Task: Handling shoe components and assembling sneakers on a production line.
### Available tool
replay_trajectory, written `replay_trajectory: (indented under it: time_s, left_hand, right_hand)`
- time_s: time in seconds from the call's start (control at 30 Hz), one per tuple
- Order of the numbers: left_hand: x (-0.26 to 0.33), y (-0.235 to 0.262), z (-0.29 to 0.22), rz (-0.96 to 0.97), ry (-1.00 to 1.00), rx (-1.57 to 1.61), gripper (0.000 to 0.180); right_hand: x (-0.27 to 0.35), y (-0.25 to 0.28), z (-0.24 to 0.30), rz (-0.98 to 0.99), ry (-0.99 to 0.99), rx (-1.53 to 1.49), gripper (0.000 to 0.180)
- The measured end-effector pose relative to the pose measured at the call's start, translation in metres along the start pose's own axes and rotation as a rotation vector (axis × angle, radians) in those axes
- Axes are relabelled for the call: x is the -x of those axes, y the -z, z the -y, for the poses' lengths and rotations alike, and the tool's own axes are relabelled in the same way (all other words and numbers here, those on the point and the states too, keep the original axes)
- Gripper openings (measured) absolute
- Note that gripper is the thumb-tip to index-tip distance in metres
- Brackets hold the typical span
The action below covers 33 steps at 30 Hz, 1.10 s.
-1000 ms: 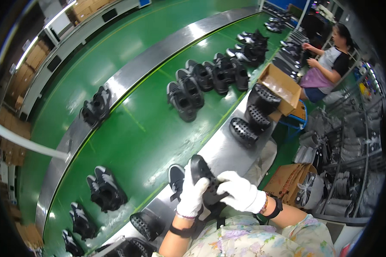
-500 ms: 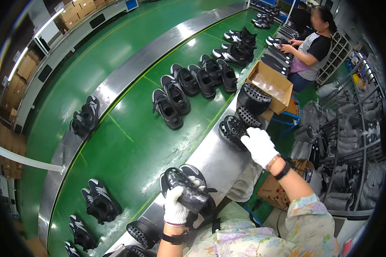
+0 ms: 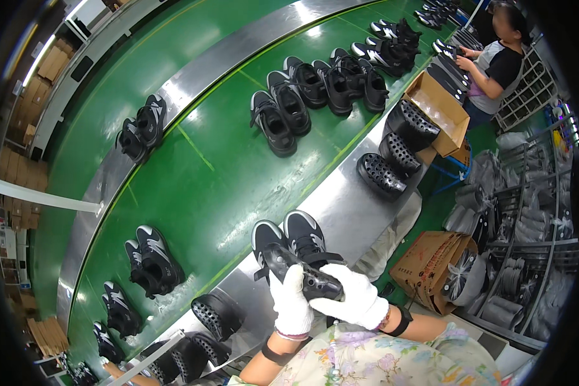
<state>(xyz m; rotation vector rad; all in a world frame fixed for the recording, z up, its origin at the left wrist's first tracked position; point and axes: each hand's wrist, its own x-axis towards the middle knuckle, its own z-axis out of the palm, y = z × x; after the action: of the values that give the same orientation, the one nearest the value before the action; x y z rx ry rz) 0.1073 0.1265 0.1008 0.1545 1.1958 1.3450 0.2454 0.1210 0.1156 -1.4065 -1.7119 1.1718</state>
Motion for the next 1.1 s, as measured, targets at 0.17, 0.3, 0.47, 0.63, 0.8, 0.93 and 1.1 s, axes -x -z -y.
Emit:
replay_trajectory:
  time_s: [0.17,0.3,0.47,0.63,0.8,0.93,1.1]
  left_hand:
    - [-0.004,0.042,0.02,0.163,-0.055,-0.635,0.044]
    - [-0.019,0.063,0.017,0.524,-0.764,-1.097,0.045]
    - [-0.044,0.047,0.03,0.539,-0.915,-2.013,0.034]
    - [-0.07,0.034,0.025,0.401,-0.879,-1.696,0.023]
    - [-0.065,0.024,0.02,0.487,-0.814,-1.749,0.023]
    - [-0.064,0.018,0.026,0.557,-0.915,-1.728,0.023]
    - [-0.075,0.012,0.029,0.554,-1.009,-1.821,0.017]
  right_hand:
    - [0.008,0.018,-0.008,-0.082,-0.027,0.034,0.05]
    - [0.021,0.061,-0.038,-0.2,-0.239,-0.047,0.042]
    - [0.064,0.07,-0.031,-0.006,-0.431,0.083,0.044]
    - [0.054,0.056,-0.011,0.074,-0.544,-0.071,0.042]
    - [0.024,0.041,-0.03,0.053,-0.662,-0.326,0.037]
    - [0.015,0.013,-0.05,-0.015,-0.252,0.362,0.047]
    - [-0.025,-0.026,-0.064,0.019,-0.111,0.882,0.029]
